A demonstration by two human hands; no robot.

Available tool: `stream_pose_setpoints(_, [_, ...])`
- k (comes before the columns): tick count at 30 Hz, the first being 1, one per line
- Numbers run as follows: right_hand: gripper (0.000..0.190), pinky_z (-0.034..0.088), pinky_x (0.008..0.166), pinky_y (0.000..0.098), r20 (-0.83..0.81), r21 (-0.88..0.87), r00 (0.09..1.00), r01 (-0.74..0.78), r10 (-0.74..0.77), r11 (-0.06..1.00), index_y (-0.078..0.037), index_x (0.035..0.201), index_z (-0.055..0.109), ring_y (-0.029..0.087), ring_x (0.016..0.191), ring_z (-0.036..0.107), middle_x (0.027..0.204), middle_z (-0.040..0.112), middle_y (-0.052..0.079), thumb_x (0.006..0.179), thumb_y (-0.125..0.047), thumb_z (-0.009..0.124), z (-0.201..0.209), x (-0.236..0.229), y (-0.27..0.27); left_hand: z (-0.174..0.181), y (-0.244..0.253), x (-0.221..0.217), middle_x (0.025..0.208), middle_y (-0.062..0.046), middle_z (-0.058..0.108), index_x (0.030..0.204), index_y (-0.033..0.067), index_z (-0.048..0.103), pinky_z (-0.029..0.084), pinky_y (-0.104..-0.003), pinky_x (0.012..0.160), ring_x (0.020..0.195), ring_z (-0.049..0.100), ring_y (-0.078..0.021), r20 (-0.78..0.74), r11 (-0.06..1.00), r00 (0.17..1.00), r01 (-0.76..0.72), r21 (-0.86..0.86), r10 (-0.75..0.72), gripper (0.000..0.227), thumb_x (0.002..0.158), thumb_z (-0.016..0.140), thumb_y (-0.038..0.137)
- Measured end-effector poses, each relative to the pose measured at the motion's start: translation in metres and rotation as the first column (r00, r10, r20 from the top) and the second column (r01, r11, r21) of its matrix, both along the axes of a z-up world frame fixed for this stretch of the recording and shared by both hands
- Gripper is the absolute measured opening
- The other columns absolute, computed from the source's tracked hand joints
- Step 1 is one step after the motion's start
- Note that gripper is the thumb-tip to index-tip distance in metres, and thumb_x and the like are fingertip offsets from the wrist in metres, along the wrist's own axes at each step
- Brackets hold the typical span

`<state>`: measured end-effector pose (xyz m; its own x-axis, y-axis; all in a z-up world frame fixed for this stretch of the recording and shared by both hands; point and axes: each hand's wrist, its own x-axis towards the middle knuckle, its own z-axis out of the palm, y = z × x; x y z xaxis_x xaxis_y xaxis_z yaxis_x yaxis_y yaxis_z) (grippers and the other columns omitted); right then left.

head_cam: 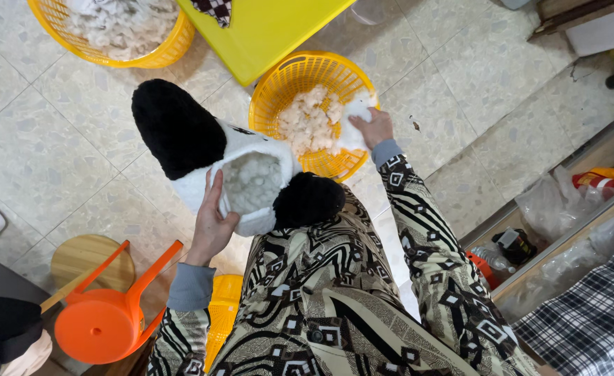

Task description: The person repeatedly scoops white fluffy stuffing from a yellow basket and packs it into the open cavity of a black-and-white plush toy. The person adjusts the toy and continues adding stuffing by hand throughout the clip.

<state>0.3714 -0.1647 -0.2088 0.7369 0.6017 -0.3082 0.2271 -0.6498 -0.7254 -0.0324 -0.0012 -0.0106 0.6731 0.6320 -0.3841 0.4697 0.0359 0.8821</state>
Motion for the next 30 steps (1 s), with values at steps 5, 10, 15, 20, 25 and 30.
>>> stream_pose_setpoints(5, [0.077, 0.052, 0.094, 0.0487, 0.203, -0.179, 0.979, 0.048, -0.010, 0.983, 0.011, 0.101, 0.073, 0.046, 0.103, 0.067, 0.106, 0.068, 0.034, 0.089, -0.065, 0.070, 0.005, 0.003, 0.009, 0.000, -0.001, 0.001, 0.173, -0.021, 0.003, 0.162, 0.0030, 0.016, 0.031, -0.035, 0.122, 0.158, 0.017, -0.0306, -0.018, 1.000, 1.000, 0.001, -0.010, -0.002, 0.099, 0.072, 0.055, -0.014])
stream_pose_setpoints(10, [0.076, 0.050, 0.094, 0.0507, 0.046, -0.273, 0.991, 0.136, -0.128, 0.952, 0.005, 0.098, 0.074, 0.047, 0.105, 0.065, 0.104, 0.068, 0.034, 0.096, -0.067, 0.049, 0.010, 0.003, 0.014, 0.002, 0.000, 0.004, 0.173, -0.020, 0.004, 0.162, 0.0049, 0.018, 0.035, -0.033, 0.118, 0.158, 0.019, -0.0293, -0.047, 1.000, 0.999, 0.007, -0.013, -0.008, 0.099, 0.073, 0.055, -0.013])
stream_pose_setpoints(15, [0.078, 0.049, 0.096, 0.0511, 0.044, -0.255, 0.999, 0.022, -0.011, 0.967, 0.009, 0.102, 0.068, 0.049, 0.108, 0.063, 0.107, 0.067, 0.035, 0.103, -0.065, 0.043, -0.006, 0.009, 0.013, 0.002, -0.001, 0.008, 0.174, -0.020, 0.003, 0.163, 0.0035, 0.018, 0.031, -0.033, 0.120, 0.159, 0.016, -0.0305, 0.025, 1.000, 0.999, 0.025, 0.007, -0.025, 0.098, 0.074, 0.056, -0.013])
stream_pose_setpoints(20, [0.080, 0.042, 0.107, 0.0518, -0.070, -0.347, 0.994, -0.102, 0.082, 0.932, 0.000, 0.119, 0.070, 0.050, 0.119, 0.057, 0.120, 0.064, 0.033, 0.104, -0.064, 0.025, -0.011, 0.016, 0.012, 0.003, 0.001, 0.011, 0.178, -0.015, 0.005, 0.165, 0.0085, 0.019, 0.043, -0.038, 0.091, 0.131, 0.044, -0.0351, -0.169, 0.997, 0.985, 0.005, -0.076, -0.018, 0.099, 0.075, 0.057, -0.008])
stream_pose_setpoints(25, [0.081, 0.027, 0.124, 0.0495, -0.147, -0.169, 0.975, -0.193, 0.169, 0.966, -0.005, 0.156, 0.035, 0.044, 0.149, 0.033, 0.160, 0.038, 0.028, 0.106, -0.069, 0.025, 0.027, 0.004, 0.023, 0.001, 0.000, 0.013, 0.174, -0.021, 0.004, 0.163, 0.0036, 0.019, 0.036, -0.033, 0.118, 0.159, 0.019, -0.0317, 0.008, 0.998, 0.998, 0.055, 0.019, -0.055, 0.097, 0.074, 0.056, -0.011])
stream_pose_setpoints(30, [0.106, 0.013, 0.114, 0.0760, 0.169, -0.569, 0.846, -0.335, 0.506, 0.751, -0.020, 0.163, 0.004, 0.046, 0.153, 0.002, 0.169, 0.002, 0.026, 0.089, -0.076, 0.053, 0.108, -0.035, 0.037, -0.001, 0.000, 0.016, 0.173, -0.019, 0.006, 0.163, 0.0066, 0.021, 0.038, -0.032, 0.115, 0.157, 0.023, -0.0304, -0.077, 0.997, 0.995, 0.072, 0.038, -0.069, 0.098, 0.073, 0.059, -0.010])
